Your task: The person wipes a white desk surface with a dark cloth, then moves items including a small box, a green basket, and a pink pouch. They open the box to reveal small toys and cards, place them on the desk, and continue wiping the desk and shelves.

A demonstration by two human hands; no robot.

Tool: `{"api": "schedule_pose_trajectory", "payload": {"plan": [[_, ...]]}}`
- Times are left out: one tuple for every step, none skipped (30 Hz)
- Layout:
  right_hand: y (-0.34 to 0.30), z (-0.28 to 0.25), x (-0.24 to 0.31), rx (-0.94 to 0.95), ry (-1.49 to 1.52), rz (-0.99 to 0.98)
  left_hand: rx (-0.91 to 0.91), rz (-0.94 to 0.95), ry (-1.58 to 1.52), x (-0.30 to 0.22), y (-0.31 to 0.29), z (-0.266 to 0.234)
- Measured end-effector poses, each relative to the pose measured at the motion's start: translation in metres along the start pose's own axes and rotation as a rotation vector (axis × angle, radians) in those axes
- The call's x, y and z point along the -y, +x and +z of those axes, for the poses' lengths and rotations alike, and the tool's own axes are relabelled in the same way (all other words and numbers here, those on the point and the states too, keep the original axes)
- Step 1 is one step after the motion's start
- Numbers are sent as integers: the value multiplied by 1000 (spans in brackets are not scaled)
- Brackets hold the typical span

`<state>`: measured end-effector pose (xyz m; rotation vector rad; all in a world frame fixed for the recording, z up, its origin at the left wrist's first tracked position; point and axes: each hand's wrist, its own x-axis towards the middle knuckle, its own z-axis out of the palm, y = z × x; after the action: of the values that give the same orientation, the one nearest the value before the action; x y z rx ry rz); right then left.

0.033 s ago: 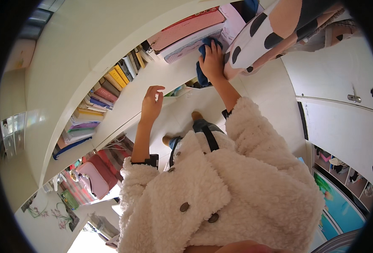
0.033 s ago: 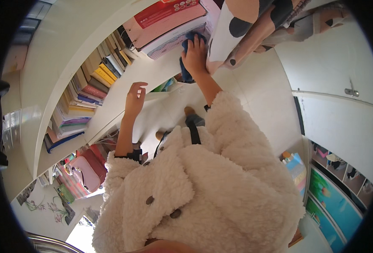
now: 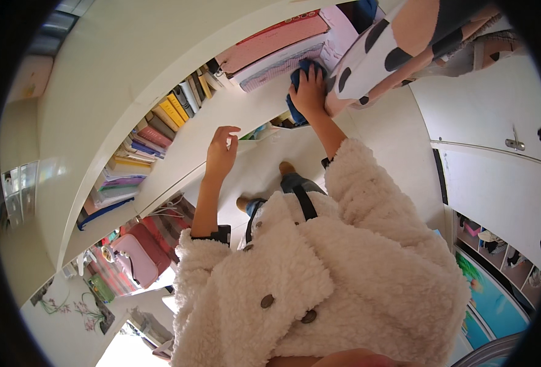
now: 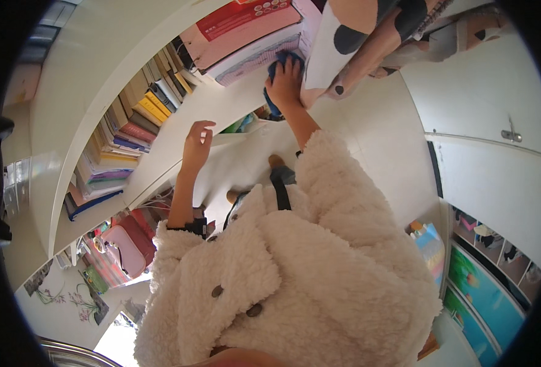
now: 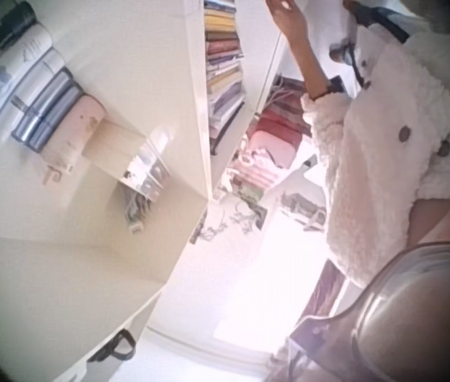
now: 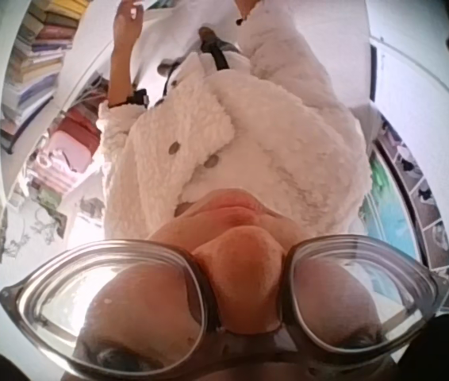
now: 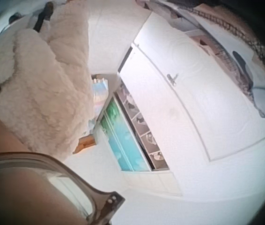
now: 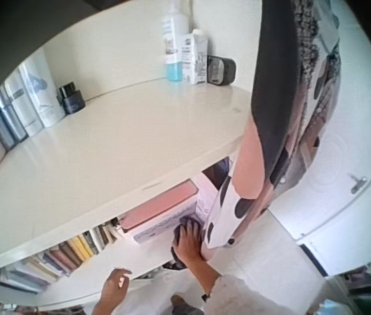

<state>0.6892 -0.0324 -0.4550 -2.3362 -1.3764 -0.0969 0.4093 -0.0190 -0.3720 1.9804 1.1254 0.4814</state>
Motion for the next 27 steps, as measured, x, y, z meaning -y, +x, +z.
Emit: {"api": "schedule_pose_trajectory", "payload": {"plan": [[-4,6,2,92,13,92,-4,19,4,1,-5,0],[-8,12,4,2,-51,61,-2,34,8,4,-9,-1],[-12,19,11,-74,-54,45,8,35,42,6,-14,-3],[-14,24,20,-66,-83,71,11,5,30,9,-15,-4],[-22,28,29,-43,-49,1,22,-31,17,12,-19,-6],[-31,31,39,-29,-21,-68,52,-115,14,13,-22,-6],[-43,33,51,-4,-7,-147,50,-143,28,13,-21,-7],[-53,33,63,81,43,-210,32,-69,4,12,-21,-7],[-64,31,71,102,102,-313,33,-69,0,10,-19,-7],[-70,28,78,121,181,-426,49,-93,2,6,-16,-6],[-69,25,82,195,261,-489,59,-41,29,2,-13,-6],[-65,19,86,266,355,-556,83,-14,63,-3,-8,-7],[-62,10,90,409,403,-593,100,29,88,-9,-4,-8],[-59,-3,92,288,552,-548,73,24,56,-13,0,-10],[-53,-19,89,236,653,-476,34,38,15,-16,8,-12],[-43,-35,89,193,744,-404,-21,88,-40,-17,17,-14],[-32,-51,89,-50,801,-385,-73,82,-78,-18,24,-15],[-17,-65,88,-158,761,-370,-62,43,-163,-16,35,-18],[3,-76,85,-233,682,-440,-94,56,-202,-14,48,-15],[21,-82,86,-285,553,-518,-130,95,-251,-13,60,-13],[38,-84,89,-277,505,-626,-122,72,-292,-12,74,-10],[52,-83,90,-225,430,-730,-107,11,-335,-12,89,-5],[58,-80,89,-199,376,-783,-108,-55,-511,-15,101,2],[64,-75,86,-175,317,-835,-79,-22,-469,-17,110,5],[69,-69,81,-102,238,-870,-46,-19,-432,-19,117,8],[75,-64,72,-163,235,-838,-16,-15,-393,-22,123,9],[82,-62,59,-177,214,-791,-59,-64,-347,-26,125,11]]}}
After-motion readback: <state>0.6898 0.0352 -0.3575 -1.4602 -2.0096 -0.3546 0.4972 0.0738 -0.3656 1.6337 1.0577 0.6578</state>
